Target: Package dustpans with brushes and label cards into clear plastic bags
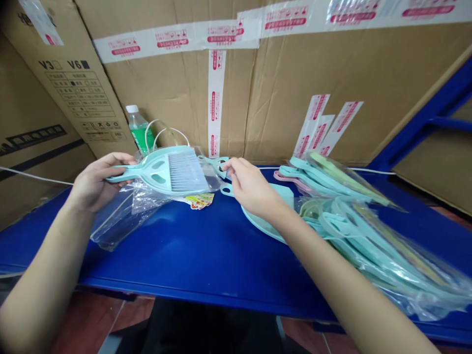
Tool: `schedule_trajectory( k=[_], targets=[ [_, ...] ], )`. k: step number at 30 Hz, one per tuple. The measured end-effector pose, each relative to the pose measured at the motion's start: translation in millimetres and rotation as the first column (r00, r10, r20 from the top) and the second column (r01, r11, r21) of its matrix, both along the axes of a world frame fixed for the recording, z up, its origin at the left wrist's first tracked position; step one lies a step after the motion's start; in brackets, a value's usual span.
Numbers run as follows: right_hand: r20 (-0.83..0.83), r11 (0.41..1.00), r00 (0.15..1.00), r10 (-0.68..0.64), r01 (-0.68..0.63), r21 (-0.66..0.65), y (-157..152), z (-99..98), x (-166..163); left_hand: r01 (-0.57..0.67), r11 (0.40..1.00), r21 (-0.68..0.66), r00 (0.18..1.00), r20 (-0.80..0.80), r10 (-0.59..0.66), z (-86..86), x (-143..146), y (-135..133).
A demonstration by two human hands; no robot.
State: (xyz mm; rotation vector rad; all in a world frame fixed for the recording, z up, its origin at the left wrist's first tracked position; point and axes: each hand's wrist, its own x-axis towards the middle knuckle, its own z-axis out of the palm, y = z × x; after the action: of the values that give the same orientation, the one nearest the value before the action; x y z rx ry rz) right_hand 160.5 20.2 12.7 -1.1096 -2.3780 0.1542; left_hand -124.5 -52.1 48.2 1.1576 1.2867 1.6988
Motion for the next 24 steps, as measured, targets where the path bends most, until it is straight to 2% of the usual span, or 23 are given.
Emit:
schedule_trajectory(
  k=[1, 3, 5, 6, 9, 13, 16, 18, 20, 24],
  targets=[
    [-0.138, 0.993, 0.990, 0.039, -0.054, -0.107, -4, 0.2, 1, 0.031, 0.999, -0.007, 0.999, -0.010, -0.032, -2.6, 2, 0],
    [-0.408, 0.921, 0.912, 0.025, -0.180, -0.346, -10, -3.7, 1, 0.127, 0.992, -0.009, 0.991, -0.044, -0.127, -9.2, 6, 2],
    [-0.518, 0.839, 0.852, -0.072, -0.229, -0.493, -14, -10.4, 3, 0.237, 0.971, 0.000, 0.968, -0.084, -0.236, -16.5, 11, 3],
    [-0.528, 0.821, 0.842, -0.109, -0.222, -0.525, -14, -13.6, 4, 0.278, 0.960, 0.010, 0.956, -0.097, -0.276, -19.9, 13, 3],
    [-0.546, 0.802, 0.825, -0.146, -0.224, -0.554, -11, -19.1, 11, 0.330, 0.943, 0.031, 0.939, -0.110, -0.325, -26.6, 18, 4],
    [-0.590, 0.755, 0.796, -0.133, -0.305, -0.581, -9, -17.7, 14, 0.368, 0.929, 0.030, 0.924, -0.124, -0.362, -29.7, 23, 2],
    [-0.616, 0.707, 0.780, -0.113, -0.372, -0.602, -12, -17.4, 12, 0.333, 0.943, 0.016, 0.941, -0.068, -0.332, -33.0, 26, 1],
    [-0.627, 0.683, 0.772, -0.103, -0.403, -0.609, -15, -19.2, 10, 0.283, 0.957, -0.061, 0.958, -0.020, -0.285, -37.1, 26, 2],
    [-0.634, 0.668, 0.767, -0.094, -0.424, -0.612, -16, -22.3, 9, 0.253, 0.953, -0.166, 0.964, -0.044, -0.263, -42.2, 27, 4],
    [-0.649, 0.641, 0.757, -0.075, -0.462, -0.612, -17, -28.0, 4, 0.285, 0.918, -0.274, 0.925, -0.172, -0.338, -50.2, 27, 6]
  ],
)
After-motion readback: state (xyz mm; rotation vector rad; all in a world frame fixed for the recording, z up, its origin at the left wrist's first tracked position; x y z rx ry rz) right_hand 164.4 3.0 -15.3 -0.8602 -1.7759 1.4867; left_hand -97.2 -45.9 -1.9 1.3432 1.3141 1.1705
